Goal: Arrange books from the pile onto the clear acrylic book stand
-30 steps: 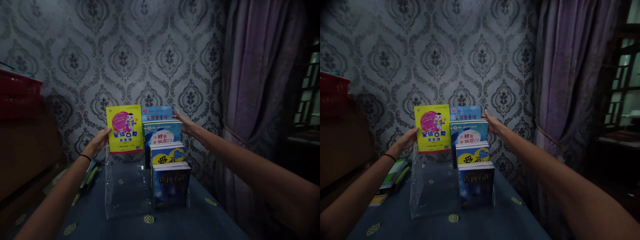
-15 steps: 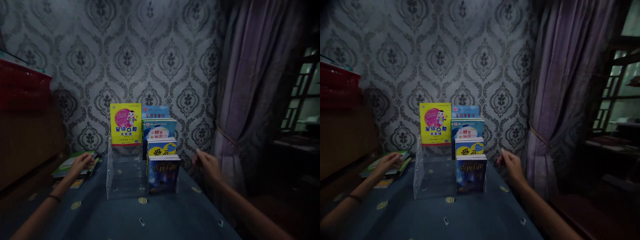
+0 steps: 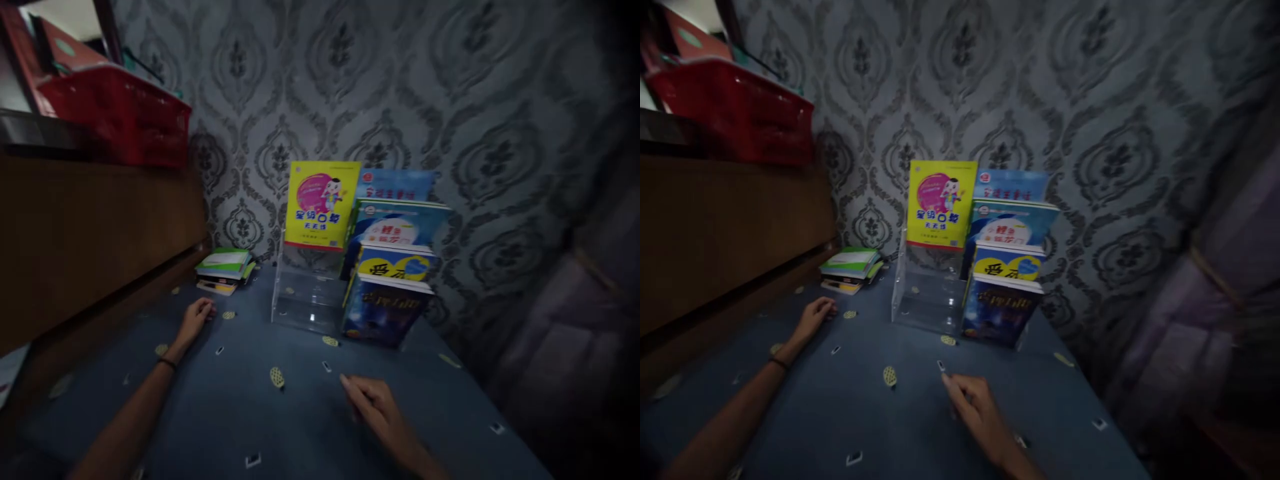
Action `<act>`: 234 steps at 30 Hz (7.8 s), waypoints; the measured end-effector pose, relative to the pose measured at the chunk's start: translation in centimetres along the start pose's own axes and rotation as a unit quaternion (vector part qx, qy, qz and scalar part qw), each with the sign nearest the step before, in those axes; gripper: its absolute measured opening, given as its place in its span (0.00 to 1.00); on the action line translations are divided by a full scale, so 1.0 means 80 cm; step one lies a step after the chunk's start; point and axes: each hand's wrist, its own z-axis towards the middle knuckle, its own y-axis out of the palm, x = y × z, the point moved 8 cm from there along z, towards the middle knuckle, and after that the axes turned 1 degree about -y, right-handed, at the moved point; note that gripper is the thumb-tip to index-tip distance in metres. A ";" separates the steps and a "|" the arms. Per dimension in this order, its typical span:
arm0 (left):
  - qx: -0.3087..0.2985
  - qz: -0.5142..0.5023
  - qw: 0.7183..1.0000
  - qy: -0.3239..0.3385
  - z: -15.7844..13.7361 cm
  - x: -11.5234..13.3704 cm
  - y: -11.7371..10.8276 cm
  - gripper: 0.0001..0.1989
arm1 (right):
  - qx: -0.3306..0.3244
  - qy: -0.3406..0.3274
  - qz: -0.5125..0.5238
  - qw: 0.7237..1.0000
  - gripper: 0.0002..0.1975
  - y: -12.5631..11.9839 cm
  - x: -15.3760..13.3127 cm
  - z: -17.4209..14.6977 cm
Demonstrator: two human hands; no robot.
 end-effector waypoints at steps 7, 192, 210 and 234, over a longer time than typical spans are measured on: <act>0.035 0.156 0.986 0.040 0.020 -0.008 -0.013 0.13 | -0.153 -0.007 0.079 0.985 0.36 0.102 -0.026 0.031; -0.145 0.508 0.836 0.148 -0.136 0.048 0.054 0.23 | -0.165 -0.201 -0.139 0.956 0.20 0.217 -0.075 0.112; -0.155 0.441 0.872 0.148 -0.139 0.041 0.049 0.25 | -0.171 -0.125 -0.147 0.966 0.25 0.185 0.020 0.115; -0.188 0.225 0.949 0.120 -0.090 0.017 0.011 0.21 | -0.352 -0.322 -0.140 0.868 0.25 0.316 -0.138 0.021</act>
